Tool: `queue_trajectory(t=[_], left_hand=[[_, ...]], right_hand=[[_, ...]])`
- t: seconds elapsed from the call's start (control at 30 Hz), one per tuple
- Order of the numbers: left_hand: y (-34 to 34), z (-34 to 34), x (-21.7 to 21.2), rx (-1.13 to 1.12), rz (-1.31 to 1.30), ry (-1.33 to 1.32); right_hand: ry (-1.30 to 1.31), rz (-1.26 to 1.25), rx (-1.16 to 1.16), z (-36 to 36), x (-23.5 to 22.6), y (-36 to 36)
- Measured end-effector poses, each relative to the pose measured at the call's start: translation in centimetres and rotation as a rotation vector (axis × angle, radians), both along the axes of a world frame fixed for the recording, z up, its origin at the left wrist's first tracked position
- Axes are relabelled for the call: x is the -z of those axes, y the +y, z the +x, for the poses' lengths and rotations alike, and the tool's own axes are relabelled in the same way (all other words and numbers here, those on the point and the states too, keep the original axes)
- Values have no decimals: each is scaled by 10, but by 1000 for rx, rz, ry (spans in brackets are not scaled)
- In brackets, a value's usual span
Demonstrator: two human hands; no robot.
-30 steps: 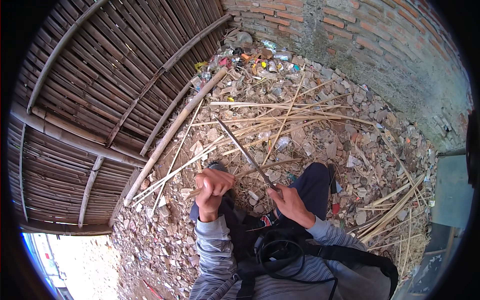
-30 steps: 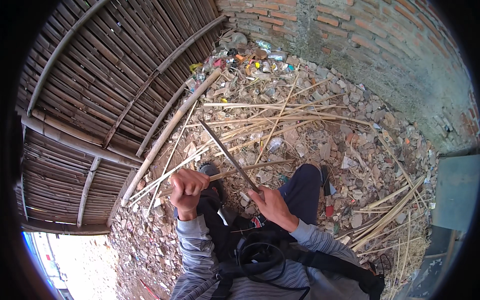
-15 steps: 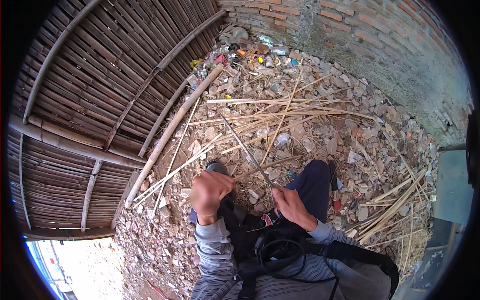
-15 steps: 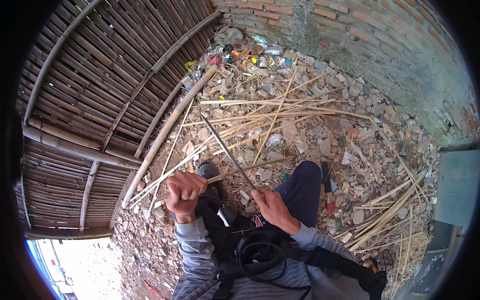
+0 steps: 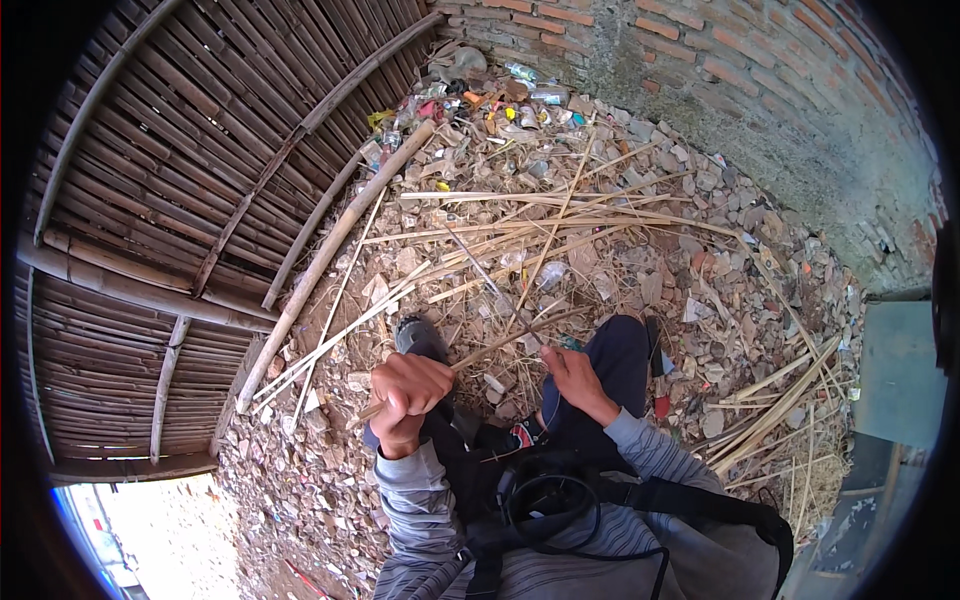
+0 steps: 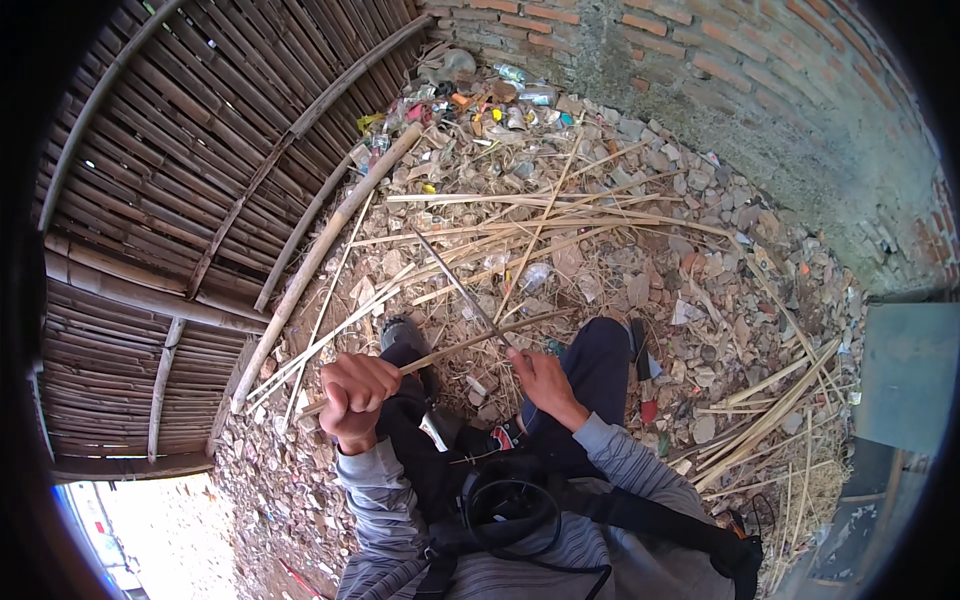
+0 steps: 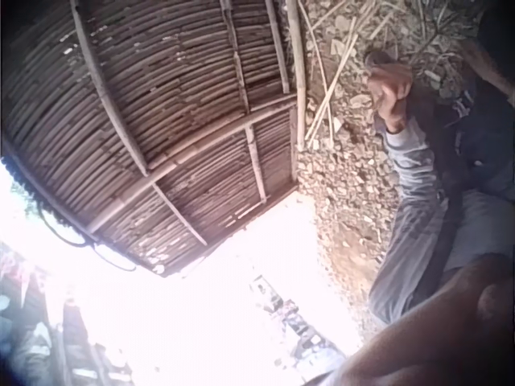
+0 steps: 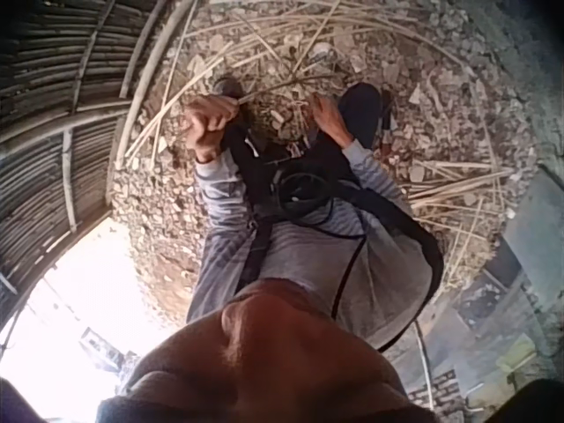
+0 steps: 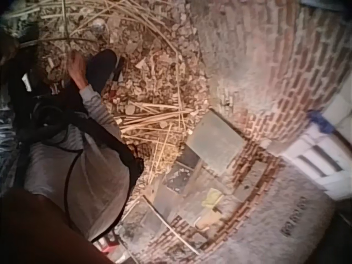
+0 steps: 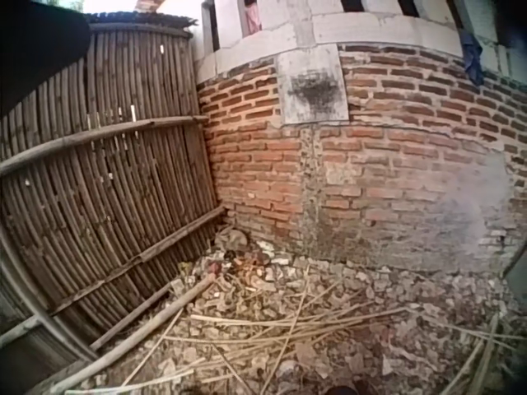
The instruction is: The person splits bamboo strips lengthwise and shaves the wood using a machete.
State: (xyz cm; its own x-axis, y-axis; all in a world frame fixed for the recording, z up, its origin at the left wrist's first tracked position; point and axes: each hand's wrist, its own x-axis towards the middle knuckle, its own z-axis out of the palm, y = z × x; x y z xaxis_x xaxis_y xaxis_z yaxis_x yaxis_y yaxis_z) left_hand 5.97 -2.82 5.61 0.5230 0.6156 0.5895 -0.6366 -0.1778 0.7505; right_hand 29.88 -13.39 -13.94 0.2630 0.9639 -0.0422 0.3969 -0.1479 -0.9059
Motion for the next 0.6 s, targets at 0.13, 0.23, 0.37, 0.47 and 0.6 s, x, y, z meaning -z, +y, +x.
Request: queue_trajectory(t=[0.13, 0.23, 0.37, 0.47, 0.6], left_hand=[[-1, 1, 0, -26, -6, 13], [-1, 3, 3, -43, -29, -6], [-5, 1, 5, -110, -34, -35], [-7, -4, 7, -140, -34, -127], [-17, -28, -28, -194, 18, -292]], right_hand=[[-25, -21, -8, -9, -5, -3], [-23, -75, 0, -18, -35, -7], [91, 24, -98, -47, -87, -11], [111, 100, -183, -56, -83, -11], [42, -36, -78, -36, -44, -10]])
